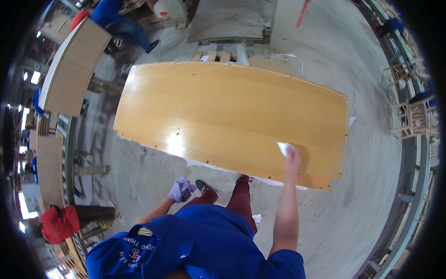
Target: The person wipes the surface of a large wooden panel with a cloth and a white pad. They then move to a bucket, pick up white pads, and wipe them with a cloth before placing them into a small wooden box.
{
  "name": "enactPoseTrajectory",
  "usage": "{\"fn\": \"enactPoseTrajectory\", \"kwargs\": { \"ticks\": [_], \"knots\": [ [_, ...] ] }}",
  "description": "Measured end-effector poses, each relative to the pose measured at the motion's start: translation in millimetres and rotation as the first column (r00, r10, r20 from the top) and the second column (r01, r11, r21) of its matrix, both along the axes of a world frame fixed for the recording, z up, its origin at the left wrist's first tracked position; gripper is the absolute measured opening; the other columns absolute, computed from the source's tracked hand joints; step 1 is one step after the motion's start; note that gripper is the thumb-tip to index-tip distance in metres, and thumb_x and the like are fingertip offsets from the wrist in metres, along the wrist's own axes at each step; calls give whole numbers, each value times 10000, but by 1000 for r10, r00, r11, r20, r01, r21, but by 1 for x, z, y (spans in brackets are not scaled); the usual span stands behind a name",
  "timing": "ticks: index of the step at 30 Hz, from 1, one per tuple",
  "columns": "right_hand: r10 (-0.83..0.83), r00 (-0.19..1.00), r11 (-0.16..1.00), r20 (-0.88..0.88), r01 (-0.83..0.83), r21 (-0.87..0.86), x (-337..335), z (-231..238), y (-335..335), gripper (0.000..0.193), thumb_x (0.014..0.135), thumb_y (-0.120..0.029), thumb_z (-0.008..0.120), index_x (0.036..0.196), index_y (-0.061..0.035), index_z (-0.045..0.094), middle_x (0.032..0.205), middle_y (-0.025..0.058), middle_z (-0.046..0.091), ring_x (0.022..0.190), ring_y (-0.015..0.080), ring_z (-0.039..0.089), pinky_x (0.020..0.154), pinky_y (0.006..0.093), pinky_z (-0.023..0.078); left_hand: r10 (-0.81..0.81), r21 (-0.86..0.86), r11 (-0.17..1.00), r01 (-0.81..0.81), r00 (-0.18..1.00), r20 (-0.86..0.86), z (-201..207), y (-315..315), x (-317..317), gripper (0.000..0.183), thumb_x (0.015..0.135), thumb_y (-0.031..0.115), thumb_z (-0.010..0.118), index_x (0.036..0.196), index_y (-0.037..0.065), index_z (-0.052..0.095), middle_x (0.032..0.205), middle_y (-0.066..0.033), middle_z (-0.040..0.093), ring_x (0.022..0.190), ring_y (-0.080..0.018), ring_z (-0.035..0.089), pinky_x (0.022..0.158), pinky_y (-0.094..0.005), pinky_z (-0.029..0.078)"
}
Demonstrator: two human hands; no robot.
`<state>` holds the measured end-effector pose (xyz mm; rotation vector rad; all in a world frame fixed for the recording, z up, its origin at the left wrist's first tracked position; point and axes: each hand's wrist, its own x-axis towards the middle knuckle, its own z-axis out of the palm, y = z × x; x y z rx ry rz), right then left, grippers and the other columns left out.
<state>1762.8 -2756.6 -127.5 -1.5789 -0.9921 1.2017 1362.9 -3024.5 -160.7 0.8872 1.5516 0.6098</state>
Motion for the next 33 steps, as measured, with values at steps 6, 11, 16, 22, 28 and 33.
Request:
{"fn": "enactPoseTrajectory", "kwargs": {
  "ticks": [6,11,16,22,28,33],
  "knots": [
    [510,860,840,33,-506,195,-213,16,-39,255,929,-264,564,984,-18,602,817,25,603,722,94,531,643,246,438,688,-498,707,-502,653,318,7,-125,-68,302,888,294,498,744,65,632,566,-14,494,387,-140,390,350,-284,303],
    [526,786,744,325,-610,271,-311,16,-56,267,908,-328,570,933,-68,626,735,97,634,677,202,607,618,304,463,891,-561,413,-717,447,85,20,-199,-113,451,822,443,439,596,67,544,460,-31,429,325,-155,343,314,-293,223],
    [395,730,749,557,-607,265,-345,3,-56,307,879,-384,578,910,-85,642,728,150,647,691,324,632,597,387,479,911,-595,339,-729,411,15,28,-251,-128,406,817,394,463,571,74,506,481,-55,456,328,-161,348,319,-292,230],
    [359,678,738,642,-627,249,-358,2,-54,310,865,-386,586,858,-81,636,716,155,646,674,339,627,580,424,474,785,-542,555,-630,614,90,9,-262,-118,383,862,336,447,654,38,570,488,-33,442,341,-161,378,328,-292,251],
    [369,632,741,682,-643,195,-353,4,-42,320,861,-382,592,841,-65,634,711,156,644,675,337,628,585,417,476,437,53,899,-434,897,-68,-9,-211,-128,265,844,272,534,706,67,632,504,-16,472,405,-186,456,366,-337,312],
    [408,630,739,661,-653,166,-362,5,-29,328,866,-384,587,842,-60,634,714,156,644,678,337,630,591,413,479,95,263,963,64,829,-551,-10,-198,-148,230,836,201,566,643,81,600,548,-20,535,462,-153,508,391,-328,351]
  ]
}}
